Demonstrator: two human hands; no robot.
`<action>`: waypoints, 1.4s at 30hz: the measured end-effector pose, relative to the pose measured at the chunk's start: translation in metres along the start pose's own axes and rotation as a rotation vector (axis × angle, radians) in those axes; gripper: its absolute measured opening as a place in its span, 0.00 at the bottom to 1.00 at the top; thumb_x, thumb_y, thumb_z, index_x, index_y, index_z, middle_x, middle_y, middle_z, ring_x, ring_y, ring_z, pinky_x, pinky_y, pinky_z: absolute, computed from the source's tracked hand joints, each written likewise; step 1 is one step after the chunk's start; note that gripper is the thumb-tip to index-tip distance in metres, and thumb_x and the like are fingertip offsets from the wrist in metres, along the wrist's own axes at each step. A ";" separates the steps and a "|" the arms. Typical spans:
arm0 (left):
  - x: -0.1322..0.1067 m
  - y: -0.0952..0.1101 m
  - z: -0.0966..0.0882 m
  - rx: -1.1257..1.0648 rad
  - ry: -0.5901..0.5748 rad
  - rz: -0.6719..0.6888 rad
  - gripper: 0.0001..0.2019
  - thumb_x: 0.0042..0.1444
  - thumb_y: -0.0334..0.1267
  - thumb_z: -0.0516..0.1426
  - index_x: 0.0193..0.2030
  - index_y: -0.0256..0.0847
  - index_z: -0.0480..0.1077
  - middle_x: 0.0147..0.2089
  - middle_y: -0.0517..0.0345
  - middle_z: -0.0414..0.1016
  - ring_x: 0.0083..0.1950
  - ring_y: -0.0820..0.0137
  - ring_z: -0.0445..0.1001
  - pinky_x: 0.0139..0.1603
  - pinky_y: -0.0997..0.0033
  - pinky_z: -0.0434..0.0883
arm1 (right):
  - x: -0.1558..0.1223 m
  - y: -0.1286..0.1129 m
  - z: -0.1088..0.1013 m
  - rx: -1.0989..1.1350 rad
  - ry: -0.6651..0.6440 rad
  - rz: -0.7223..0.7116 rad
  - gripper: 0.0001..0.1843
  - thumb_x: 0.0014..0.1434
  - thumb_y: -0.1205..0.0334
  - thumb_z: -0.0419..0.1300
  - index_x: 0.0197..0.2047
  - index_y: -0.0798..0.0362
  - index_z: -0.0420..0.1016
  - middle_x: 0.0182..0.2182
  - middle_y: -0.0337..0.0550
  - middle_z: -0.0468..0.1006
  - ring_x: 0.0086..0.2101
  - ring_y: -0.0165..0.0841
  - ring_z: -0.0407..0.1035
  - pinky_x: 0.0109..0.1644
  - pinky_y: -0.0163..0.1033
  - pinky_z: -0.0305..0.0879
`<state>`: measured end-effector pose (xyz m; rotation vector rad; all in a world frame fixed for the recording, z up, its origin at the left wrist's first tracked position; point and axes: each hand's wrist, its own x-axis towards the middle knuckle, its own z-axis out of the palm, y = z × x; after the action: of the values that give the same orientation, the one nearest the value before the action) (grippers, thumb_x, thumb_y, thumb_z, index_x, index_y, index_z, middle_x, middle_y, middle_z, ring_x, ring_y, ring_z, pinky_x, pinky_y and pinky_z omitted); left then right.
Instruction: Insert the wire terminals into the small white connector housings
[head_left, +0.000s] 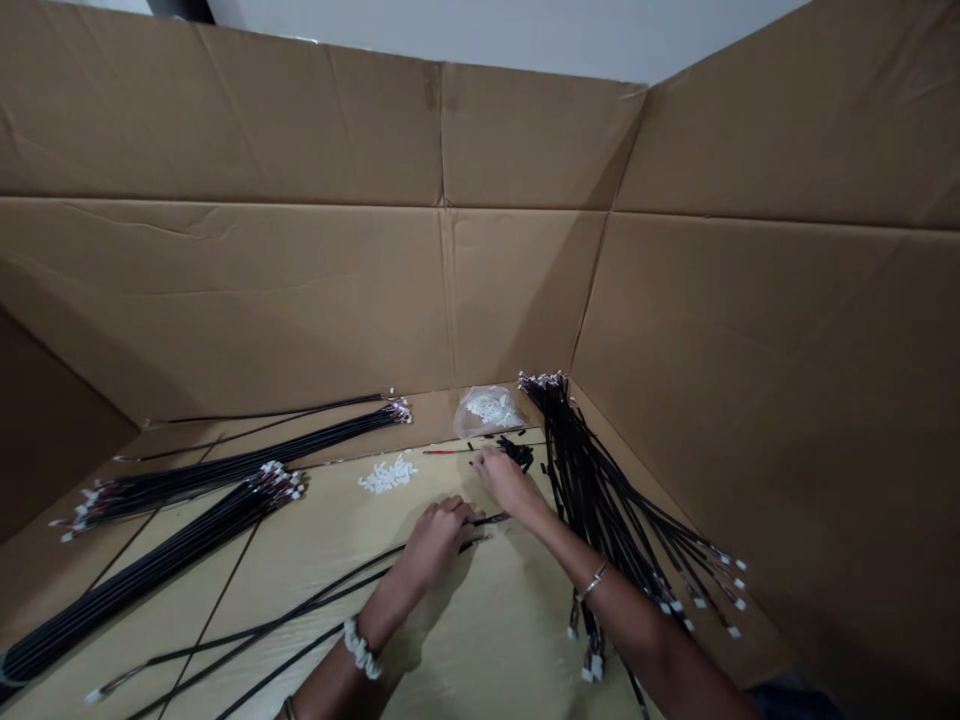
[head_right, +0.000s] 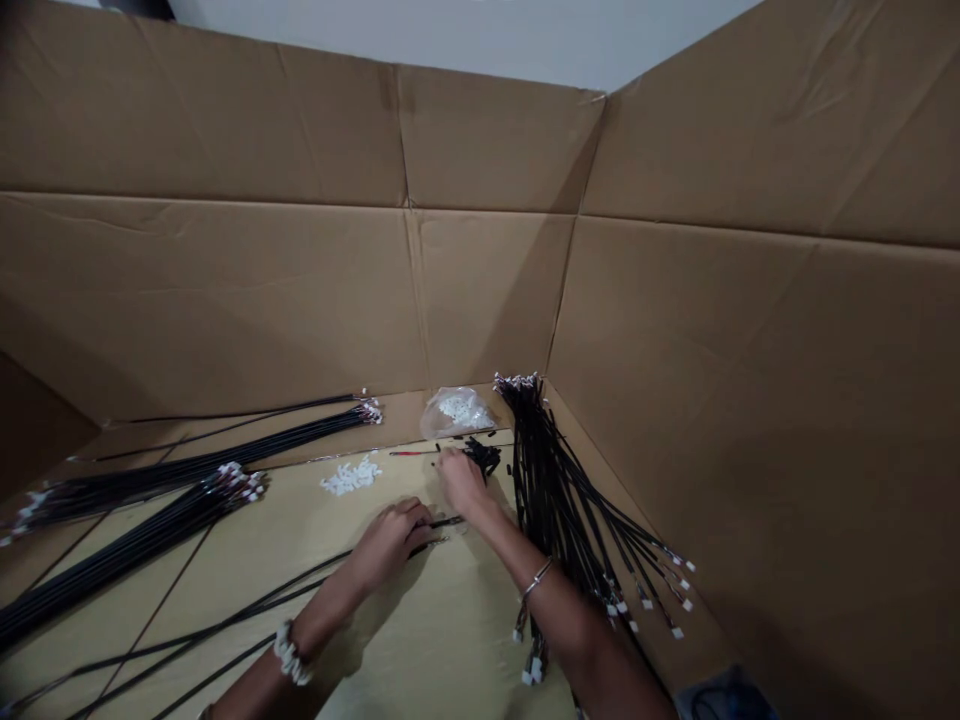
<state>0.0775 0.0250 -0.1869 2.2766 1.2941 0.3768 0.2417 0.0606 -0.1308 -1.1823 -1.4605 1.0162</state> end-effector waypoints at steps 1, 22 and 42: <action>-0.001 -0.001 -0.005 -0.001 0.012 0.005 0.16 0.67 0.45 0.60 0.57 0.41 0.71 0.58 0.49 0.75 0.53 0.61 0.78 0.53 0.52 0.77 | 0.007 -0.004 -0.009 -0.009 0.007 0.024 0.14 0.70 0.58 0.63 0.55 0.55 0.75 0.50 0.48 0.79 0.44 0.39 0.77 0.47 0.48 0.78; -0.030 0.034 -0.139 0.042 0.471 0.191 0.12 0.68 0.44 0.58 0.53 0.39 0.72 0.49 0.54 0.78 0.43 0.67 0.79 0.45 0.60 0.79 | 0.016 -0.080 0.016 0.164 -0.003 -0.078 0.21 0.74 0.48 0.54 0.34 0.55 0.71 0.22 0.30 0.67 0.18 0.25 0.60 0.24 0.32 0.61; -0.055 0.063 -0.165 0.371 0.678 0.290 0.11 0.72 0.38 0.48 0.42 0.44 0.70 0.35 0.61 0.78 0.30 0.71 0.77 0.30 0.72 0.69 | -0.006 -0.120 0.064 -0.022 0.085 -0.363 0.12 0.68 0.59 0.48 0.32 0.49 0.61 0.26 0.36 0.65 0.27 0.32 0.60 0.34 0.39 0.53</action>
<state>0.0183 -0.0031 -0.0141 2.7894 1.4212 1.1772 0.1578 0.0308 -0.0280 -0.9187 -1.5512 0.6948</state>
